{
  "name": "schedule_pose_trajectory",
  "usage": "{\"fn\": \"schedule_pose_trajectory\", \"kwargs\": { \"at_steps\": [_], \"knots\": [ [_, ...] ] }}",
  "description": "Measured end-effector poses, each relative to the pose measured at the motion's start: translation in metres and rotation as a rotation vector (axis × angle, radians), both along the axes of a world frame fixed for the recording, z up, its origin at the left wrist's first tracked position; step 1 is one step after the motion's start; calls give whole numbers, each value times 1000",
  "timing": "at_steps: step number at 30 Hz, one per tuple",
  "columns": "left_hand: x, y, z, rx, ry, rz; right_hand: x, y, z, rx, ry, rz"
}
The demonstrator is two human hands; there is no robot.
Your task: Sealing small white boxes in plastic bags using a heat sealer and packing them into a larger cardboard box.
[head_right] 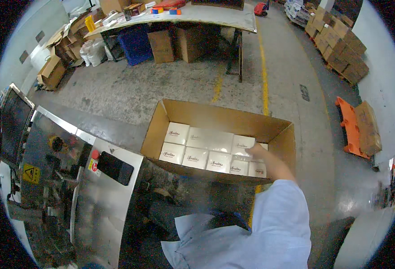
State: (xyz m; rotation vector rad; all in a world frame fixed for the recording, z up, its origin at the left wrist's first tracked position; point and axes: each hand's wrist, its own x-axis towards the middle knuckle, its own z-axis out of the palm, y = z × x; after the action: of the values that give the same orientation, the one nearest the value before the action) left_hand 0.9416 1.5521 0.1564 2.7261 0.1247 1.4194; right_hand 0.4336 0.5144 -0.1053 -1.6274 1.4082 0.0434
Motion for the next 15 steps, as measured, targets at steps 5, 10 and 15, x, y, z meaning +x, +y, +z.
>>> {"fn": "schedule_pose_trajectory", "kwargs": {
  "at_steps": [5, 10, 15],
  "knots": [
    [19, 18, -14, -537, 453, 258, 11, 3, 10, 6, 247, -187],
    [-4, 33, -2, -690, 225, -23, 41, 10, 86, -341, 353, -6],
    [-18, -42, 48, -462, -231, 41, 123, 42, 160, -561, -223, -12]
  ]
}}
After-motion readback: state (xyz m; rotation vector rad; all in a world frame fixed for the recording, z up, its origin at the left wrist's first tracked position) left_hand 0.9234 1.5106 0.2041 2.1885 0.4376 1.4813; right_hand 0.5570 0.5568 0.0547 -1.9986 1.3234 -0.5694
